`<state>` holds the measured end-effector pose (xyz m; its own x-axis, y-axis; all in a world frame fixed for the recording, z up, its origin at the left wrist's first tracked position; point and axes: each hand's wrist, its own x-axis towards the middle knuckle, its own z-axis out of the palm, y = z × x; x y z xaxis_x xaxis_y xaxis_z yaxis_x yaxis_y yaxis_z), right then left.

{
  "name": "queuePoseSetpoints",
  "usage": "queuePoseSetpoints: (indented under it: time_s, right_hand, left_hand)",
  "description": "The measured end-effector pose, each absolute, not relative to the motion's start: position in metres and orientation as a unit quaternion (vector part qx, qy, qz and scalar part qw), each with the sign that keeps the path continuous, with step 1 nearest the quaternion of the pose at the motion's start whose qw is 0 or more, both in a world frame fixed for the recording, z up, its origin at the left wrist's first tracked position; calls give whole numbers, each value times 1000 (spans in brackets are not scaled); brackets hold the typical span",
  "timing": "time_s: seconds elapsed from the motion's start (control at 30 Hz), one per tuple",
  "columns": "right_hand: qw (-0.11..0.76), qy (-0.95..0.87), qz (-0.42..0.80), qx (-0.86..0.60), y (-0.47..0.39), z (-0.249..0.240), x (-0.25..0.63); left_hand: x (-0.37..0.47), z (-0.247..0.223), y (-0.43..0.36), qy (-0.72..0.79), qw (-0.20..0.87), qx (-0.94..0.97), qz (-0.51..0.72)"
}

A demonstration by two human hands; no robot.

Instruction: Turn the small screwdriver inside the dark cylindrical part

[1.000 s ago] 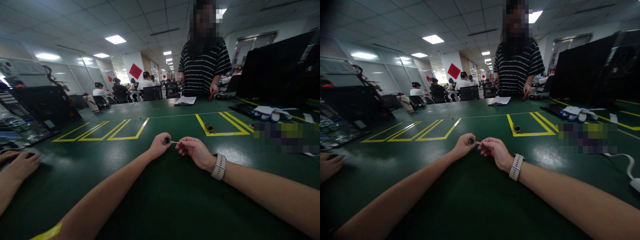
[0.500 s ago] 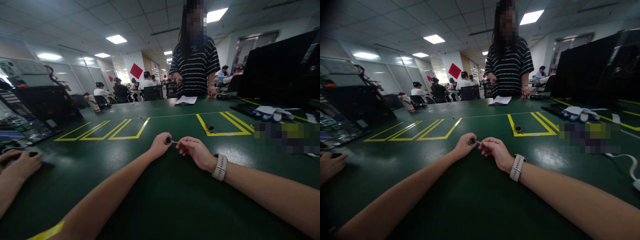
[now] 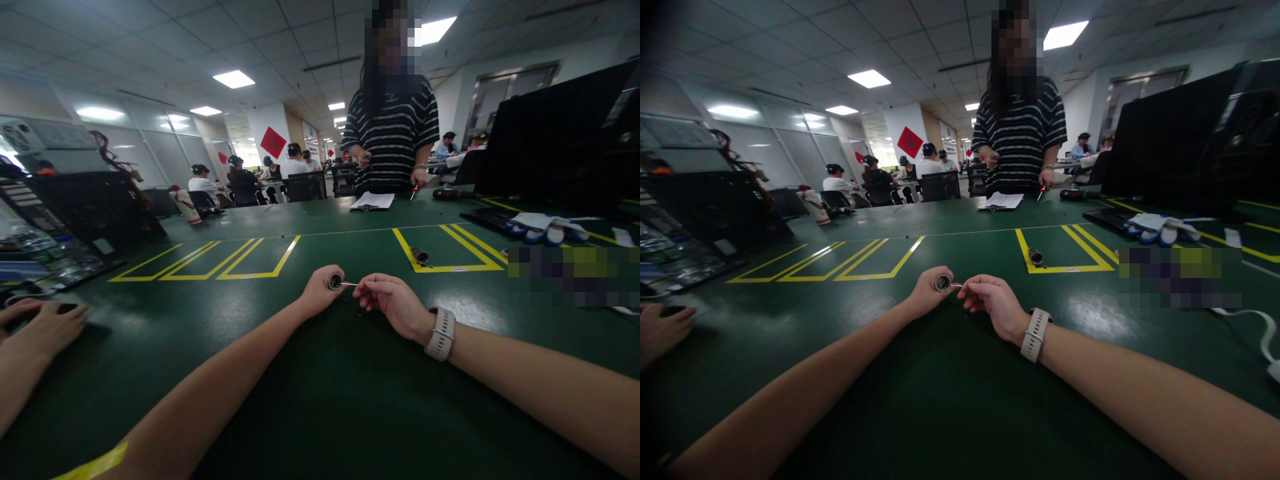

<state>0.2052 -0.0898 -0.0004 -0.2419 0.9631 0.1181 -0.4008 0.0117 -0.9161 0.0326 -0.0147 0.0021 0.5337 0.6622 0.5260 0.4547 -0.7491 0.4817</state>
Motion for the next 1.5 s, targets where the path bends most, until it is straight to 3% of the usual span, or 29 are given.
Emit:
queuePoseSetpoints:
  time_s: [0.53,1.0,1.33,1.5]
  right_hand:
    - [529,-490,610,-328,-93,2,201]
    - [537,-466,636,-299,-91,1,204]
    - [528,-502,597,-336,-93,0,201]
    - [527,-489,614,-325,-92,0,202]
  left_hand:
    - [33,-2,-10,350,63,879,319]
    - [32,1,-13,304,143,870,360]
    - [34,-1,-11,352,51,884,303]
    - [34,-2,-11,329,61,888,315]
